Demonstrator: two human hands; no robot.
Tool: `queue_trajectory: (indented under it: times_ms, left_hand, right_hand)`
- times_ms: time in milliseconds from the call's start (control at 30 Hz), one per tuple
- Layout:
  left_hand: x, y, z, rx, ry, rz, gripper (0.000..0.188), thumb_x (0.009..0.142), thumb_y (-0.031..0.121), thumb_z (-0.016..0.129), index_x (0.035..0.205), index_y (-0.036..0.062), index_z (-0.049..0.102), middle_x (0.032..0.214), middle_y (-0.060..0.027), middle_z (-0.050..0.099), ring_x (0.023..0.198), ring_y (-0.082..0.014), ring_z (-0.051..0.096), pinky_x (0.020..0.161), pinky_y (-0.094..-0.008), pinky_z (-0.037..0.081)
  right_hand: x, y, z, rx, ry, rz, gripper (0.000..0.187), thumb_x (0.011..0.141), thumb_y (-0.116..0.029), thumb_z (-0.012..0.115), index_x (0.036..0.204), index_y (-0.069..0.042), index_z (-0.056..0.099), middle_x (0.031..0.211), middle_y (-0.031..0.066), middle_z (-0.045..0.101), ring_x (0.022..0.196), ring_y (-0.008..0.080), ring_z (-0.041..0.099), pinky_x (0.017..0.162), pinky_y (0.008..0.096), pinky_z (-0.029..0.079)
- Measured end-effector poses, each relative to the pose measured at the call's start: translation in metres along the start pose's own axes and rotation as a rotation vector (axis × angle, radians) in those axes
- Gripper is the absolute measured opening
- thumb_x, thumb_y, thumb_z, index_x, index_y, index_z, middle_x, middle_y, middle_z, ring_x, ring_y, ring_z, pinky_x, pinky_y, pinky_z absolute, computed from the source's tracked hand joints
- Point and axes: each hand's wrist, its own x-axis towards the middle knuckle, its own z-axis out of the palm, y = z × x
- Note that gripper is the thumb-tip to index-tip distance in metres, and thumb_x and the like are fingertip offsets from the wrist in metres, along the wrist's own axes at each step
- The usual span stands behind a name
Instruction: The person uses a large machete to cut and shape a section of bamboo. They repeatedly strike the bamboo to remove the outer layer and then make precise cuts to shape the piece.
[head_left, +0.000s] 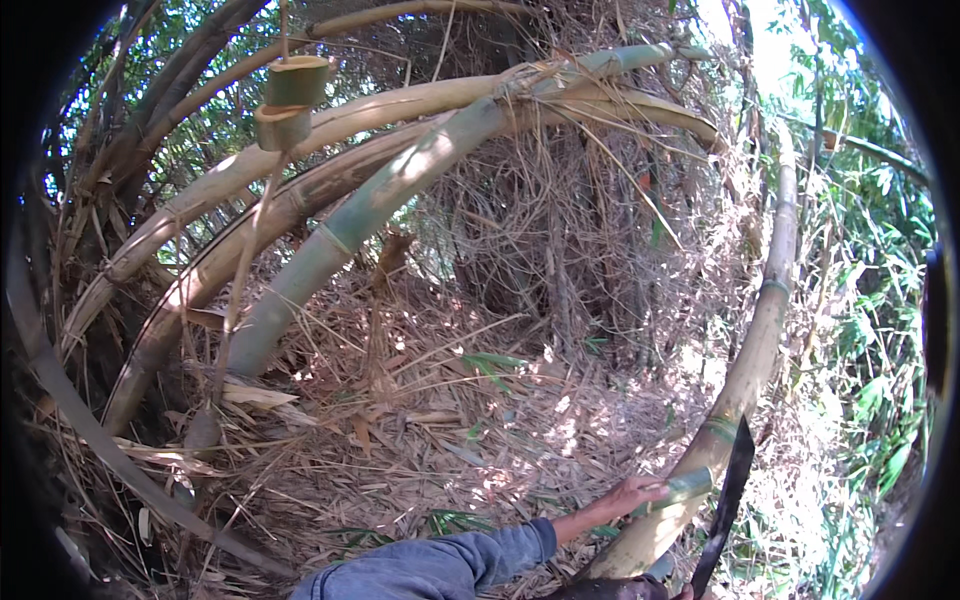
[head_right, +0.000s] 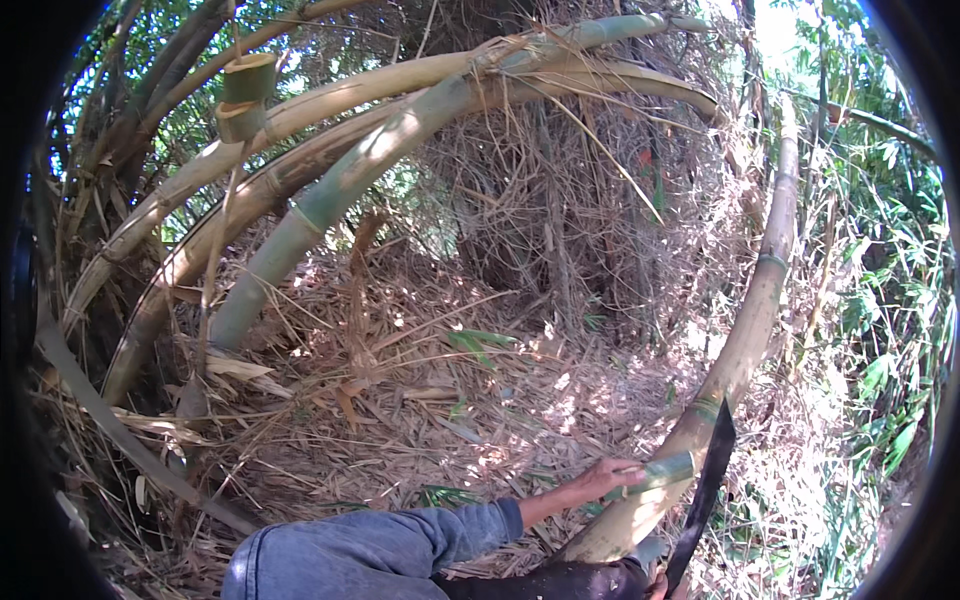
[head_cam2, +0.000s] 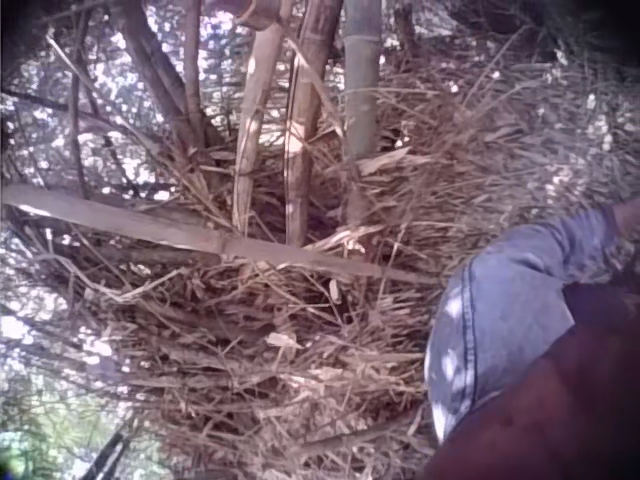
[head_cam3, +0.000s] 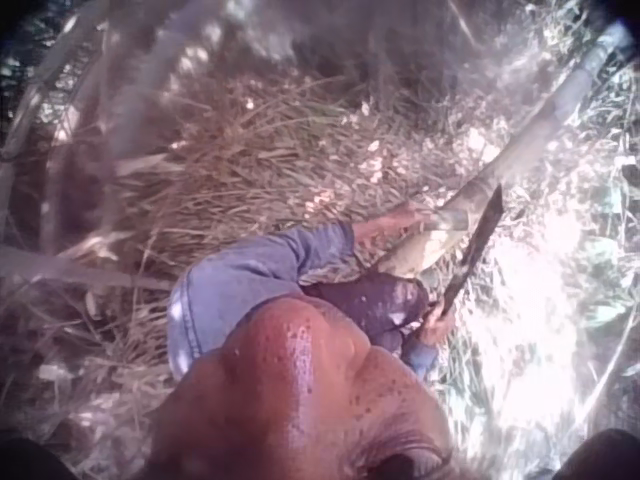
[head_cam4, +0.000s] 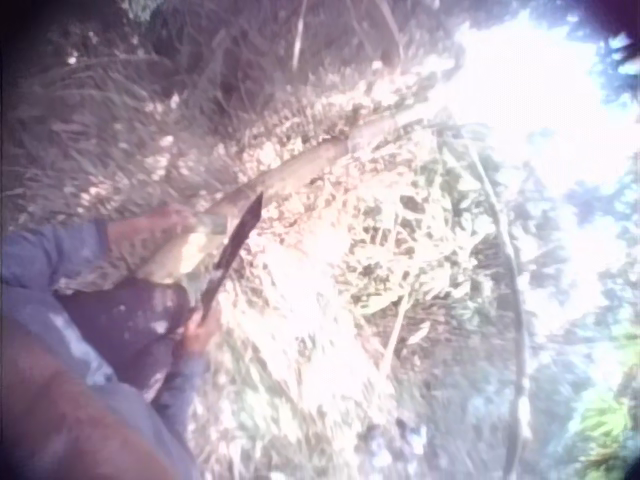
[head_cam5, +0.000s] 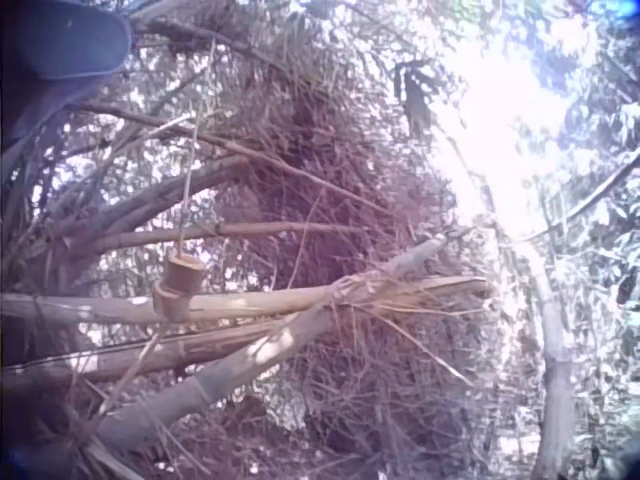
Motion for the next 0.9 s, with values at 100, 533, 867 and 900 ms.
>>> queue_trajectory:
  times_ms: [100, 533, 867, 900]
  left_hand:
    - [0.011, 0.013, -0.001, -0.02, 0.006, 0.174, 0.049, 0.087, 0.042, 0.072, 0.12, 0.0062, 0.068, 0.111, -0.0122, 0.069, 0.095, -0.0198, 0.065, 0.082, -0.0343, 0.054]
    - [0.002, 0.034, -0.02, -0.116, -0.086, 0.007, 0.062, 0.09, 0.045, 0.066, 0.128, -0.0041, 0.06, 0.104, -0.0087, 0.069, 0.086, -0.0119, 0.064, 0.069, -0.0253, 0.052]
    - [0.003, 0.025, -0.025, -0.016, -0.039, -0.007, 0.072, 0.084, 0.052, 0.068, 0.122, -0.0086, 0.062, 0.111, -0.0207, 0.068, 0.103, -0.0232, 0.064, 0.092, -0.0331, 0.048]
    - [0.003, 0.026, -0.025, -0.017, -0.042, 0.001, 0.072, 0.084, 0.052, 0.069, 0.122, -0.0086, 0.062, 0.111, -0.0205, 0.069, 0.103, -0.0229, 0.064, 0.092, -0.033, 0.048]
  right_hand:
    - [0.009, -0.023, -0.007, 0.084, 0.034, 0.035, 0.043, 0.096, -0.041, 0.056, 0.088, -0.001, 0.066, 0.061, 0.0092, 0.06, 0.052, 0.0204, 0.054, 0.051, 0.0351, 0.042]
    - [0.061, -0.053, -0.006, -0.106, -0.141, 0.168, 0.022, 0.101, -0.02, 0.052, 0.092, -0.001, 0.057, 0.058, 0.013, 0.056, 0.049, 0.0279, 0.057, 0.05, 0.0392, 0.043]
    - [0.077, -0.048, 0.027, -0.123, -0.177, 0.174, 0.018, 0.096, -0.016, 0.062, 0.104, -0.001, 0.058, 0.063, 0.0182, 0.059, 0.055, 0.0358, 0.061, 0.051, 0.0416, 0.044]
    - [0.077, -0.049, 0.028, -0.123, -0.171, 0.18, 0.019, 0.096, -0.017, 0.062, 0.105, -0.001, 0.058, 0.063, 0.0181, 0.059, 0.055, 0.0354, 0.061, 0.051, 0.0414, 0.044]
